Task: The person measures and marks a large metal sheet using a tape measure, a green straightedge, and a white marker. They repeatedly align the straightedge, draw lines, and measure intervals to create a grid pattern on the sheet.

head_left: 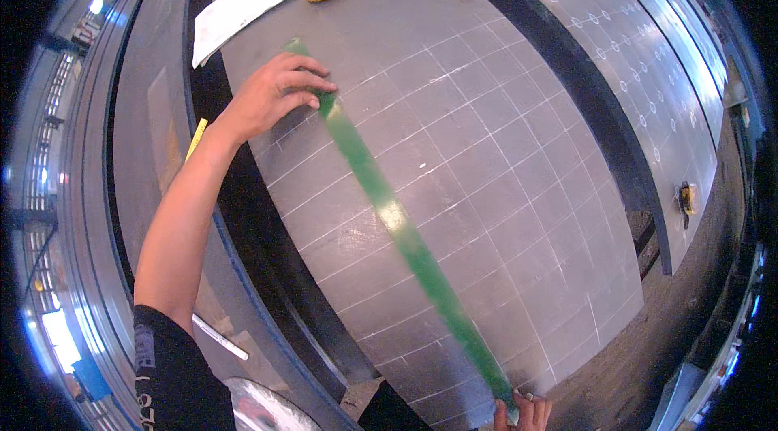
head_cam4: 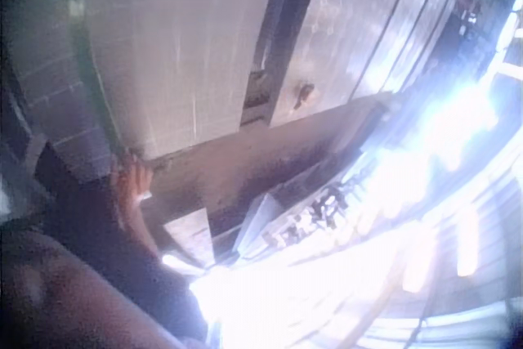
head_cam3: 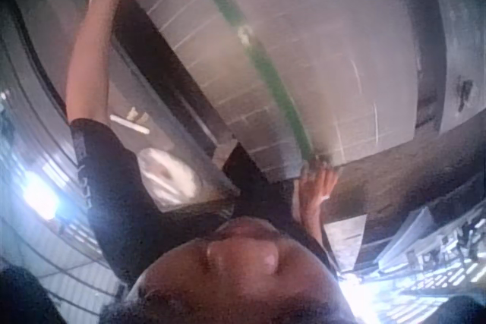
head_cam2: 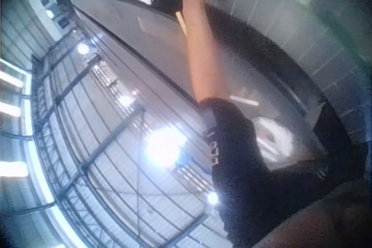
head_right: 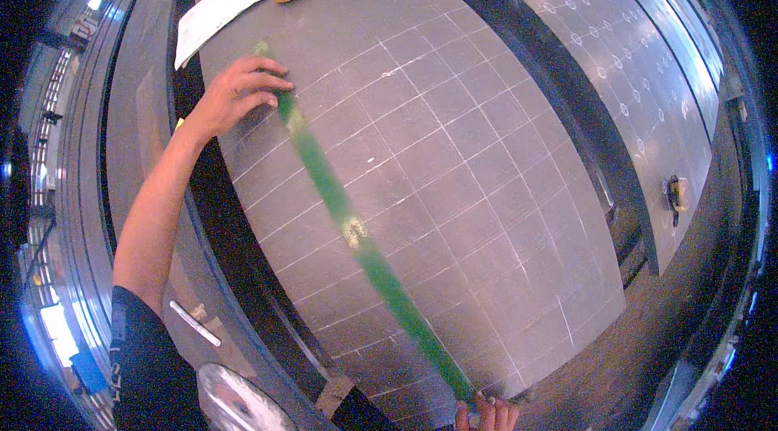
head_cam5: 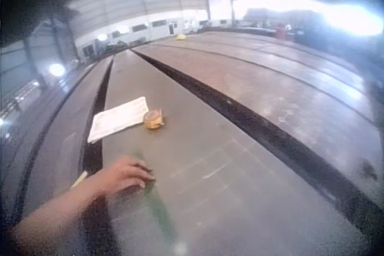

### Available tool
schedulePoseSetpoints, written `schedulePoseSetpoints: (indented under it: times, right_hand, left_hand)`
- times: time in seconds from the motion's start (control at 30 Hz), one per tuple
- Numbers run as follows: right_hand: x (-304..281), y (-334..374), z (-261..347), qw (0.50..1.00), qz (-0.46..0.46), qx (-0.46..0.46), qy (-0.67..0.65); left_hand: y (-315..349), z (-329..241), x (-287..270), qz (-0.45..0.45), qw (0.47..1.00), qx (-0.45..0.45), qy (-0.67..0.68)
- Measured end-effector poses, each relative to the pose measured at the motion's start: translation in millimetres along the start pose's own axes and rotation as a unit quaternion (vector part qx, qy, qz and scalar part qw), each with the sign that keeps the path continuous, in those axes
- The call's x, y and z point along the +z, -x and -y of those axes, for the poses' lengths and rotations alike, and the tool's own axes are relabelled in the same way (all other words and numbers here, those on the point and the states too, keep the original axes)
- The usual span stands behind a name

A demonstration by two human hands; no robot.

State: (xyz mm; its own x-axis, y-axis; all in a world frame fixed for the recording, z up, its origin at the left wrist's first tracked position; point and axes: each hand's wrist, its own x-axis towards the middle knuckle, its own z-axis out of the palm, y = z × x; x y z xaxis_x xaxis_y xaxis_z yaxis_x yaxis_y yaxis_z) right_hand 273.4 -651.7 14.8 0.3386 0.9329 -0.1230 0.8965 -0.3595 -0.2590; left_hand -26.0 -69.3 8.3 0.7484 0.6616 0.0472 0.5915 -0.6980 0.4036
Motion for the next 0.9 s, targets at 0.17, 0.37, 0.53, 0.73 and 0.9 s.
schedulePoseSetpoints:
  times: [0.17,0.37,0.53,0.73,0.9]
  right_hand:
    - [-9,-5,3,1.000,0.018,0.015,0.006]
    - [-10,-9,6,1.000,-0.001,0.008,-0.018]
    - [-12,-10,7,1.000,-0.002,0.011,-0.008]
    - [-14,-14,12,1.000,0.004,0.010,-0.002]
    - [-11,-7,10,1.000,0.004,0.005,0.017]
  left_hand:
    - [-6,1,-1,-0.001,1.000,0.026,-0.013]
    - [-7,6,0,-0.010,0.999,0.038,-0.011]
    - [-10,7,2,-0.009,0.999,0.038,-0.011]
    - [-8,6,1,-0.025,0.998,0.055,-0.026]
    - [-9,4,-1,-0.013,0.998,0.049,-0.042]
